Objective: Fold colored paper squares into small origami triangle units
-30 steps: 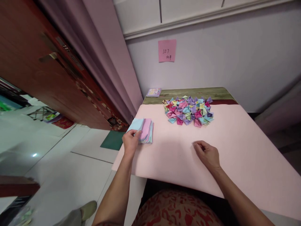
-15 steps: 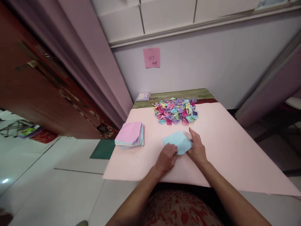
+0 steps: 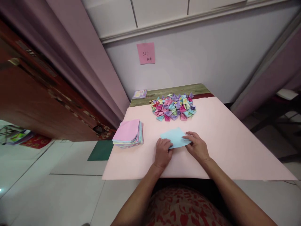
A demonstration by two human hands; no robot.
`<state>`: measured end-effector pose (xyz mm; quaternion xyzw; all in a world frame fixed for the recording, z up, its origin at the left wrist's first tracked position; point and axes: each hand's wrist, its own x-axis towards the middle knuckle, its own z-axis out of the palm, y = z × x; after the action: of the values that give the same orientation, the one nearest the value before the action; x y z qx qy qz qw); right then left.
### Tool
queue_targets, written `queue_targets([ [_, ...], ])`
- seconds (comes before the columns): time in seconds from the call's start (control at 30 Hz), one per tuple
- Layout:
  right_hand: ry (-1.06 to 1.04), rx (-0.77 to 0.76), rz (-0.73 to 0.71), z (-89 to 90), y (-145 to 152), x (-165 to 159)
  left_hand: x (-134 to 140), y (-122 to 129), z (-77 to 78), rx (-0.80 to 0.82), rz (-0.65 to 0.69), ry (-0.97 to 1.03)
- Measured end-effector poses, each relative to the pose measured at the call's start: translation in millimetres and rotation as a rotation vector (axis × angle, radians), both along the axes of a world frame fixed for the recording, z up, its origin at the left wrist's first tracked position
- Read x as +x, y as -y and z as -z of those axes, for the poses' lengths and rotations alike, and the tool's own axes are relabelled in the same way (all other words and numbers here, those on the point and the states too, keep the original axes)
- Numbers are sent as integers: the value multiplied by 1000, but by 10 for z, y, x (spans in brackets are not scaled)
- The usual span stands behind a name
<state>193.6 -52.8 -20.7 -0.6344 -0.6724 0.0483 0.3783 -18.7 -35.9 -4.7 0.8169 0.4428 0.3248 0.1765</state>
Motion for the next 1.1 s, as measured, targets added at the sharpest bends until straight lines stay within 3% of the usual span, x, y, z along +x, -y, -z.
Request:
queue_targets([
  [0.13, -8, 56, -96, -23, 13, -29, -13, 13, -52, 62, 137, 6],
  [0.27, -232, 171, -56, -112, 24, -22, -75, -62, -91, -3, 3, 202],
  [0.33, -366, 206, -3, -186, 40, -17, -90, -109, -128, -173, -79, 428],
  [0.5, -618, 262, 36, -440, 128, -82, 56, -127, -394, -829, -175, 1078],
  [0.6, -676, 281, -11, -587, 197, -133, 192, -71, -606, -1028, -101, 1196],
  [0.77, -728, 274, -32, -715, 288, -137, 218, 23, -879, -958, 6, 1125],
  [0.9, -830, 205, -91, -788, 294, -134, 123, 75, -1011, -1037, 114, 1017],
  [0.97, -958, 136, -63, -826, 286, -147, 102, 99, -1040, -1023, 77, 1025],
  [1.1, -1162, -52, -70, -863, 334, -181, 139, 152, -1022, -824, -78, 1122],
])
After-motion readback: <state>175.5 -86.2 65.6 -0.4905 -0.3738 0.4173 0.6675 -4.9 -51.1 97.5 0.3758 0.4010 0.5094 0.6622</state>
